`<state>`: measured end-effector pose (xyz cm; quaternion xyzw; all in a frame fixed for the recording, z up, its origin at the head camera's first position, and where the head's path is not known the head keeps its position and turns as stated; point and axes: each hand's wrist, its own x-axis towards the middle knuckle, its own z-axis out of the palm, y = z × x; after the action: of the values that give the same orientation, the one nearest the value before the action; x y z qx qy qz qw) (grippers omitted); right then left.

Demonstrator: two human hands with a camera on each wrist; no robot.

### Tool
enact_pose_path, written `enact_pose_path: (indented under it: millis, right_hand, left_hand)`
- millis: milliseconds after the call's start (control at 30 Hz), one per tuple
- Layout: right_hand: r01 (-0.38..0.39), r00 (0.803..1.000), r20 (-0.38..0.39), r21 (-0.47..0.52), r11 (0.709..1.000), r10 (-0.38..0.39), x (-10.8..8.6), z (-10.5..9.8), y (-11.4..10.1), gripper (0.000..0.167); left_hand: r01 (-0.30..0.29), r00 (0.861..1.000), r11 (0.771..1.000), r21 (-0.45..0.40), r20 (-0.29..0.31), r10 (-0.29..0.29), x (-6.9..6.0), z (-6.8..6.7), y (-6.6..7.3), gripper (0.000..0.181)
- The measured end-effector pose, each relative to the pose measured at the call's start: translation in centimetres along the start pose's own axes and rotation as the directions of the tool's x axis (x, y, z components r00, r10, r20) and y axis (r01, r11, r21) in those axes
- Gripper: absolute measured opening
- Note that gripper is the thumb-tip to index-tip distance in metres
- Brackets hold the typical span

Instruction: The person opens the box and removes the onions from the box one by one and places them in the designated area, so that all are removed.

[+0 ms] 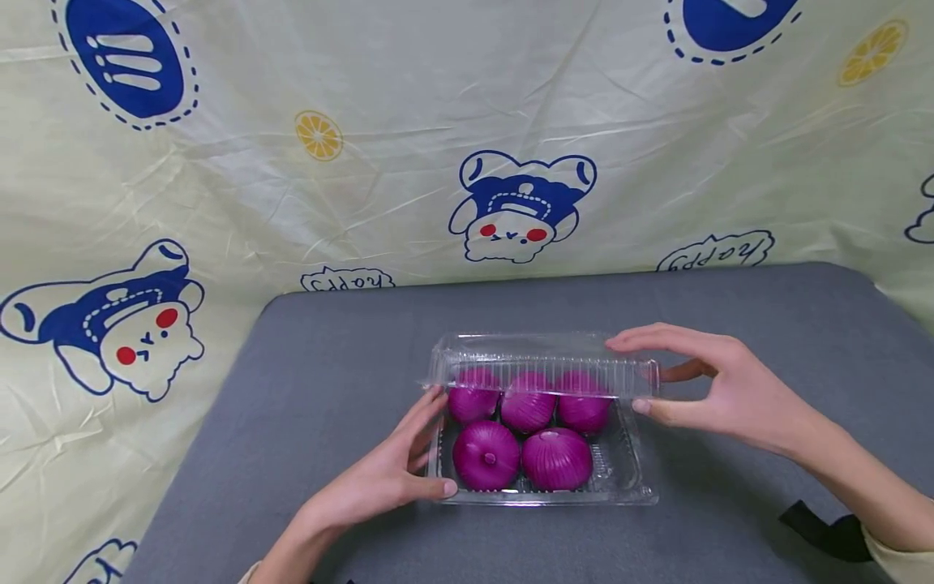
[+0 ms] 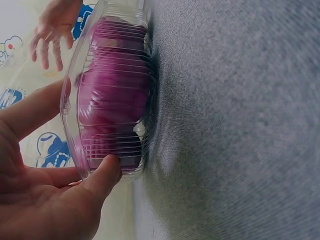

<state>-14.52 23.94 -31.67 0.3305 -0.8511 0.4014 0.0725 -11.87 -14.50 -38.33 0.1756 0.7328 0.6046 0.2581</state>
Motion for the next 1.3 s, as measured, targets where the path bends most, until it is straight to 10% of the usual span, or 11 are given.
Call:
enact_pose_path:
  millis: [533, 1300]
  right_hand:
    - [0.026, 0.909, -0.413, 0.171, 0.985, 0.048, 4.7, 0.0, 3.1, 0.036]
    - [-0.178, 0.943, -0.212, 0.327, 0.928, 0.256, 10.8, 0.8, 10.0, 0.05]
  left_hand:
    - [-0.007, 1.0, 1.0, -0.014, -0.002, 0.007, 0.1, 0.0, -0.1, 0.096]
    - [0.0, 1.0, 0.999, -0.046, -0.012, -0.001, 0.2, 0.0, -0.1, 0.095]
